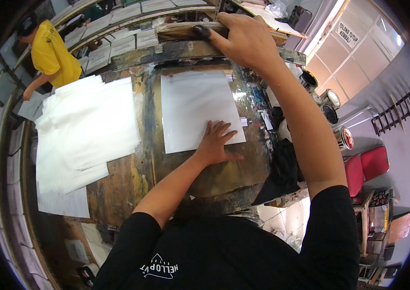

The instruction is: The person performs screen printing by placing sheets of paper onto a workbench, lowering a mesh screen, and using a squeegee to spread ink across the screen. They repeat the process for multiple sheets, lifting the screen after each print and stacking the finished papers to the side.

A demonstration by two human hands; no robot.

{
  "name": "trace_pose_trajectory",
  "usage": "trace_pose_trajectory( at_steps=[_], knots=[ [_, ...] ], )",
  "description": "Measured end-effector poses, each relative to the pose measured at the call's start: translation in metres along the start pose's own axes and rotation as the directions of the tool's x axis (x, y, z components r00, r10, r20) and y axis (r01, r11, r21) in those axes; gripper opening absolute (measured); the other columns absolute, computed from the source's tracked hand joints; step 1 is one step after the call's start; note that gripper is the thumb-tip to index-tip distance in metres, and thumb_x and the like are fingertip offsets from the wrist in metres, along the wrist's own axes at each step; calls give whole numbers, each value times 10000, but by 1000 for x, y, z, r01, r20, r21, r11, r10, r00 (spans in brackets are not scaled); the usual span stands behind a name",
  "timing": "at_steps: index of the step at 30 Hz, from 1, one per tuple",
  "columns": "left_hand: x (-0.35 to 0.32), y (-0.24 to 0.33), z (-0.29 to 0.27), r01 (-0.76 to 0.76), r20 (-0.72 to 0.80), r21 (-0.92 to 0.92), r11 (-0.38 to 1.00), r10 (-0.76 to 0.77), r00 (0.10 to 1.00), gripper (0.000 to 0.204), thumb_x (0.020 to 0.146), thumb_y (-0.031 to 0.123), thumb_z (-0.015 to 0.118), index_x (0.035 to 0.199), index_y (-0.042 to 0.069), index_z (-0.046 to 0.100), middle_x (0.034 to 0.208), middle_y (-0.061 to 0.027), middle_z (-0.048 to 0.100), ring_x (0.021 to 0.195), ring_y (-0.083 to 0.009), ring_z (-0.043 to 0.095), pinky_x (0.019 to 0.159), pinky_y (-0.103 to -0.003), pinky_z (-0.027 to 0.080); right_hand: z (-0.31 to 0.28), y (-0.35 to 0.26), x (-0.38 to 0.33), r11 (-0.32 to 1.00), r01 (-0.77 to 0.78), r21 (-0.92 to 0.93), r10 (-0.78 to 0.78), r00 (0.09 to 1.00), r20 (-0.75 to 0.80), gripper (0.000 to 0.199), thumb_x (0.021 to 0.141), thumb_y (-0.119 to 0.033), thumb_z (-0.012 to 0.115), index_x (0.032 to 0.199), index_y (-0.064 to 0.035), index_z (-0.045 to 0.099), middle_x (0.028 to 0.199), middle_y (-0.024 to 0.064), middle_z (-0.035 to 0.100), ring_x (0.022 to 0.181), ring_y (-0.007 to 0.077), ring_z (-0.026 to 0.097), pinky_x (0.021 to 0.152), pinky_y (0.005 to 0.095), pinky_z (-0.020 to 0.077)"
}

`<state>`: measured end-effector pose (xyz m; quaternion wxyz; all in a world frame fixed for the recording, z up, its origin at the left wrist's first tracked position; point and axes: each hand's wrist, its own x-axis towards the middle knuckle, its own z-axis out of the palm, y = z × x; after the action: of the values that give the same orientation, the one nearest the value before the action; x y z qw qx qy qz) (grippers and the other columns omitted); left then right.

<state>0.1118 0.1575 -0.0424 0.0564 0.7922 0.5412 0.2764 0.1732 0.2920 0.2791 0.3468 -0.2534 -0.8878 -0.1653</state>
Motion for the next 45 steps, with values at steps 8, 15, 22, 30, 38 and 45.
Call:
trace_pose_trajectory(
  at_steps=[8,15,22,30,38,45],
  knots=[
    [-15,-1,1,7,55,163,987,-16,998,1132,761,930,622,1537,107,579,1674,-208,398,1594,-446,261,1292,-696,99,4,2,-3,1000,21,-8,-21,999,-40,527,975,-567,603,991,-60,743,904,162,762,933,360,728,870,519,455],
    [-9,6,-44,88,-114,82,993,-78,990,1083,753,807,776,1528,83,554,1605,-206,475,1538,-412,368,1280,-661,182,-4,-7,-7,999,5,33,-4,999,-33,455,952,-467,651,1074,-32,707,975,189,739,981,406,695,906,523,462],
    [-75,-15,-228,6,-370,-878,479,-686,626,1040,814,75,922,1656,2,316,1176,-121,704,1047,-179,702,927,-311,572,12,-11,-70,981,58,186,-112,949,295,435,946,-433,676,1093,-31,598,1033,197,680,1041,398,645,926,539,424],
    [-169,-19,-120,645,-322,-222,731,-679,660,1216,553,556,1025,1497,-57,564,1085,-104,731,1036,-249,645,1006,-425,445,127,-24,-156,996,-50,74,7,869,495,596,730,-101,830,1238,-98,518,1132,103,572,1138,312,576,991,549,358],
    [-189,-37,-108,638,-278,-21,770,-617,736,1365,493,729,946,1523,-70,539,916,-44,644,902,-241,536,934,-421,367,316,48,-62,995,58,-77,-39,971,237,483,803,-116,787,1228,-104,560,1137,69,610,1134,283,596,980,547,385],
    [-182,-30,-116,700,-247,-5,714,-679,691,1343,468,749,936,1519,-8,582,993,-68,560,946,-258,503,944,-445,348,313,37,-76,997,39,-62,-13,927,374,512,787,-122,800,1229,-111,541,1146,63,612,1136,275,603,968,543,397]
  ],
)
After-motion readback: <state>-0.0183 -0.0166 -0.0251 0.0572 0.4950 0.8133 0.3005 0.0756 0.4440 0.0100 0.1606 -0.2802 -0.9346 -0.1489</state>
